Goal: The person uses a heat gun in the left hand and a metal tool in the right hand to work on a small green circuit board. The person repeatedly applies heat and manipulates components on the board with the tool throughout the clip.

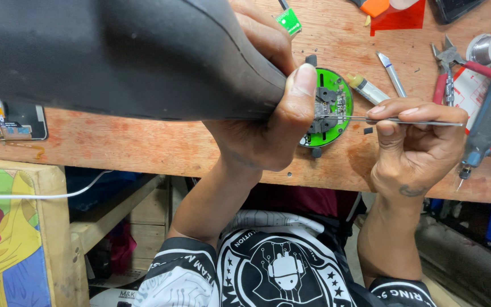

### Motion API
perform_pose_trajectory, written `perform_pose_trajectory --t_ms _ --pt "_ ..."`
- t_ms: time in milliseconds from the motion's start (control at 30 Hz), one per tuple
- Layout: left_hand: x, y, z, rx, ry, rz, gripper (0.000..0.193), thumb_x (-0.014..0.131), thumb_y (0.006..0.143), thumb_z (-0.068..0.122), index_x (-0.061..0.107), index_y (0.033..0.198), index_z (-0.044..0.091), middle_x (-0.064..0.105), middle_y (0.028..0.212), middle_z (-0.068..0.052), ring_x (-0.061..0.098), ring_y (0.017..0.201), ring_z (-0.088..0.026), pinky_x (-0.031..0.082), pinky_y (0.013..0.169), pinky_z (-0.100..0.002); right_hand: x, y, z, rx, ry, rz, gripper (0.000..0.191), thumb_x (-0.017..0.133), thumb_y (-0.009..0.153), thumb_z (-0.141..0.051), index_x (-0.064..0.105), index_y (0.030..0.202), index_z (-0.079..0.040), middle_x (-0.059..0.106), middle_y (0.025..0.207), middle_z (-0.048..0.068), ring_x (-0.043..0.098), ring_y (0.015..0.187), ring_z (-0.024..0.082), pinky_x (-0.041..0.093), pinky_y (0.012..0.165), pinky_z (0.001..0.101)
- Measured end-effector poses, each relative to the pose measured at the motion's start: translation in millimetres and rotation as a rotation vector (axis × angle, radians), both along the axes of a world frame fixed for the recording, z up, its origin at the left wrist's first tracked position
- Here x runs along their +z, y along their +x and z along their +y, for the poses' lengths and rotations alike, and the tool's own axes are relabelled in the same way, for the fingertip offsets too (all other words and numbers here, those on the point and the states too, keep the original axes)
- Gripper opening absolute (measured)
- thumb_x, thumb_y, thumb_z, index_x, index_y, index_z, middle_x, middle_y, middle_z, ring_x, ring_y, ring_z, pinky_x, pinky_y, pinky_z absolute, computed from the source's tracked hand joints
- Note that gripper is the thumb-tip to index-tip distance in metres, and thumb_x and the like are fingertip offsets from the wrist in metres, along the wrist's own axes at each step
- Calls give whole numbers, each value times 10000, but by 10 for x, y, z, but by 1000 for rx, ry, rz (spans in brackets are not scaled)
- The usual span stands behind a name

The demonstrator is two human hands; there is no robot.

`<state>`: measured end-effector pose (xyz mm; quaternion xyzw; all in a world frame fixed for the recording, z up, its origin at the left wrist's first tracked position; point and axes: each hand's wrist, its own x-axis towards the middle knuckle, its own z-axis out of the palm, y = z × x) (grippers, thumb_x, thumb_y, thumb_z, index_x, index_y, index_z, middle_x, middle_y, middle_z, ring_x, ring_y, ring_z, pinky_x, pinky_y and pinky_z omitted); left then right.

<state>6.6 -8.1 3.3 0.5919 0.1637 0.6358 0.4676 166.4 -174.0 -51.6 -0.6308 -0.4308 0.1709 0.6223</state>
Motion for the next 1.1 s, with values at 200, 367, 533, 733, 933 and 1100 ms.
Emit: perform_pose_trajectory --t_ms 200,367,533,733,933,1100 --pt "3 -2 10 -12 30 -1 156 639 905 -101 564 884 34 583 874 -79 519 775 -146 409 726 -242 9 -5 15 -1 1 20 317 792 1133 -61 476 1153 -55 710 1047 159 689 947 171 561 865 227" --pt "2 24 20 -2 17 -18 138 638 881 -94 564 883 22 581 853 -77 517 760 -143 407 711 -240 4 -2 17 -4 3 40 318 797 1122 -65 480 1148 -55 712 1045 162 691 947 173 557 838 215" --pt "6 14 12 -9 11 -6 138 639 886 -95 559 895 18 579 856 -78 514 765 -144 402 717 -240 -18 13 3 -2 11 33 317 795 1128 -60 478 1150 -58 713 1047 162 691 947 175 558 843 218" --pt "15 15 7 -13 -7 0 137 639 885 -89 559 896 21 574 858 -77 522 765 -144 407 717 -236 -72 39 -32 4 39 38 324 794 1163 -48 470 1180 -57 653 1004 151 680 926 187 568 873 245" --pt "14 23 -1 -10 -16 1 136 637 879 -81 553 893 25 573 860 -77 532 775 -148 421 729 -238 -110 218 -80 -38 80 -27 337 784 1165 -64 448 1189 -54 651 1008 155 658 886 190 584 873 273" --pt "4 21 -1 -13 -14 -3 134 644 881 -69 554 903 28 573 864 -72 535 798 -153 427 751 -245 -188 291 -159 -33 109 60 354 804 1143 -64 458 1214 -42 637 1025 145 656 902 186 585 865 274"
